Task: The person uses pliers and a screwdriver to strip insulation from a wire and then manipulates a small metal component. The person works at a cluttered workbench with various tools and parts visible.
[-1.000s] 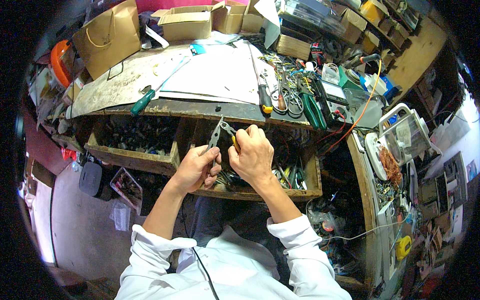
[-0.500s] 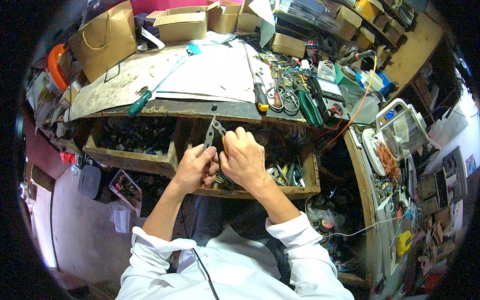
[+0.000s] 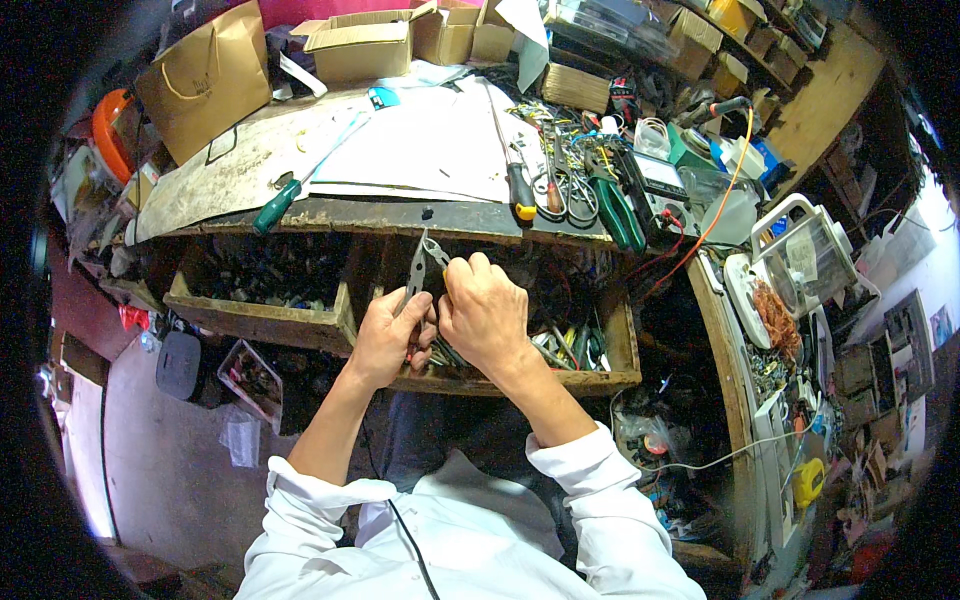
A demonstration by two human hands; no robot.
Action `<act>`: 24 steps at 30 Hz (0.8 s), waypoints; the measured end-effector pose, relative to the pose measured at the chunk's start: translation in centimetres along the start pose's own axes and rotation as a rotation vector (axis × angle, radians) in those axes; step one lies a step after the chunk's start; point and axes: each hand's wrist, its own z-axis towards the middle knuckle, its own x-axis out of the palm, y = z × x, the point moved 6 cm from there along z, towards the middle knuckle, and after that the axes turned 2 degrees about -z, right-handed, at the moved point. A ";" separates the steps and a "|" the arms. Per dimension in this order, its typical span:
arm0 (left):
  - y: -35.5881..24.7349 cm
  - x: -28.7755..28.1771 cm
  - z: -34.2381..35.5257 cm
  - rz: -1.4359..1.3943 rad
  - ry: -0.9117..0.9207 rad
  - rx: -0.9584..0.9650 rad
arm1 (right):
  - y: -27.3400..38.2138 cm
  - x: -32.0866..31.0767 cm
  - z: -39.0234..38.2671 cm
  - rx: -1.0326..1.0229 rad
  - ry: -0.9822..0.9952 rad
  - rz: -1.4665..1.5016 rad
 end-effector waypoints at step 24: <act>0.1 -0.1 0.1 -0.050 0.039 -0.058 | -3.5 3.9 -0.5 0.268 0.182 0.719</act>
